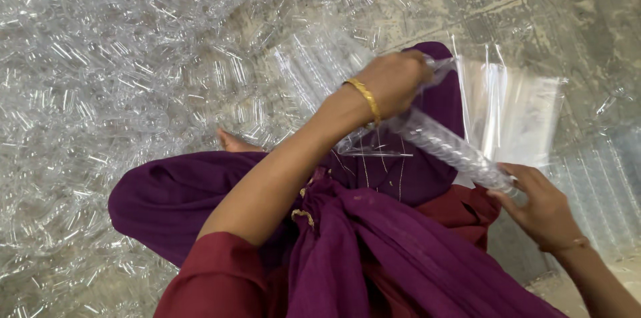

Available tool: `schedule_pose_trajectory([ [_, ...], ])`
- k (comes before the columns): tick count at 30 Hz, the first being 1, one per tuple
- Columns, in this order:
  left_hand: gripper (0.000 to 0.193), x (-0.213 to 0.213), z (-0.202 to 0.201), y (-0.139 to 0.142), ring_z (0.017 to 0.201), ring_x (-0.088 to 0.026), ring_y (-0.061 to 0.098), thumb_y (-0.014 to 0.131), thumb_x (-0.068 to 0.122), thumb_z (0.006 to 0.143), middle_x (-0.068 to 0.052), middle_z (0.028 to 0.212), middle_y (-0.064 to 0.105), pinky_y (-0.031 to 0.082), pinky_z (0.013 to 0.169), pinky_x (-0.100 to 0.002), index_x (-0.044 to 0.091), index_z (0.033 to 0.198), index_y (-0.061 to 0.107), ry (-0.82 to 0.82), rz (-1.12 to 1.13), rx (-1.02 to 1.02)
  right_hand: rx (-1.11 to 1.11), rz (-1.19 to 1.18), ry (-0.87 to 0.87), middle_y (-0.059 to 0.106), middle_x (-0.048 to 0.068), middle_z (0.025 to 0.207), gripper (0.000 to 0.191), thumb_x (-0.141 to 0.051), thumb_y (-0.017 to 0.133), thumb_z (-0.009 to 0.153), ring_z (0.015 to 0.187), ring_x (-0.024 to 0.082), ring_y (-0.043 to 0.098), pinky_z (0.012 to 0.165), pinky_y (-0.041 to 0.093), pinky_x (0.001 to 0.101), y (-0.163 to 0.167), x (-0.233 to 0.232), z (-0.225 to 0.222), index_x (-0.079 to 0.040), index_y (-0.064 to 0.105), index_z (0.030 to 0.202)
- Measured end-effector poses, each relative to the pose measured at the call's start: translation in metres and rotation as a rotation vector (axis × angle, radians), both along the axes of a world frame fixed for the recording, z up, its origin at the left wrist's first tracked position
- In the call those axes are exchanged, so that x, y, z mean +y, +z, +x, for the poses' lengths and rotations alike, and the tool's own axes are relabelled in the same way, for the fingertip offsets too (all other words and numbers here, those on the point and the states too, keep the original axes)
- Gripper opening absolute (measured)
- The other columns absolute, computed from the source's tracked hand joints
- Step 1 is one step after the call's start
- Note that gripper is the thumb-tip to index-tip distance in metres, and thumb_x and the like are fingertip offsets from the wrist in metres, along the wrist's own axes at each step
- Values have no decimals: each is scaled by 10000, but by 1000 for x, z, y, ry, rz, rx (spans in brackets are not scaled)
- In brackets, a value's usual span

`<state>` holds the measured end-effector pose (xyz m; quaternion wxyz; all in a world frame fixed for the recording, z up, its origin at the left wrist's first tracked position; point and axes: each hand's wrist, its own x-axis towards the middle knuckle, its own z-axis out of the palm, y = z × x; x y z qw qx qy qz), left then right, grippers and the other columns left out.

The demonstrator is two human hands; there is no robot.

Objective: The person sits on the floor among large piles of clear plastic tubes, gathers tubes into a bundle on their lap, aligns them, and wraps the bundle with clear plastic film, pressing the film around the tubes. They repeatedly pick additional tubes from the floor pile to add to the bundle.

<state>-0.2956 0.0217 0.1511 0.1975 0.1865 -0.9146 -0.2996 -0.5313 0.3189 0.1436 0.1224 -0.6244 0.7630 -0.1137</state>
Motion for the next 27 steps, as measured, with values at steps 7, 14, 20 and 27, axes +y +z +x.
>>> schedule_pose_trajectory([
  [7, 636, 85, -57, -1, 971, -397, 726, 576, -17, 832, -343, 1587, 228, 610, 799, -434, -180, 1401, 342, -231, -3, -322, 6, -151, -36, 663, 141, 1128, 500, -273, 801, 829, 927, 253, 682, 809, 572, 370, -2, -11, 41, -45, 650, 1248],
  [14, 557, 134, -115, 17, 866, -435, 745, 531, 45, 913, -324, 1588, 207, 602, 724, -506, -155, 1404, 360, -76, 68, -24, -468, -292, 74, 569, 163, 1354, 557, -206, 726, 888, 1330, 305, 514, 1104, 464, 430, 7, -73, 61, -27, 529, 1378],
  [20, 548, 150, -129, 21, 943, -453, 743, 537, 25, 873, -395, 1630, 191, 651, 734, -397, -161, 1368, 392, -142, 163, 43, -454, -290, 406, 535, 175, 1530, 579, -181, 631, 946, 1455, 311, 491, 1231, 380, 436, -5, -135, 53, -42, 495, 1491],
  [27, 734, 113, -131, 24, 917, -412, 741, 526, 32, 824, -332, 1653, 182, 628, 678, -422, -107, 1489, 249, 47, 249, 288, -922, -595, -133, 454, 65, 1427, 516, -359, 523, 1165, 1279, 197, 516, 1089, 465, 372, -15, -74, 22, -104, 294, 1550],
])
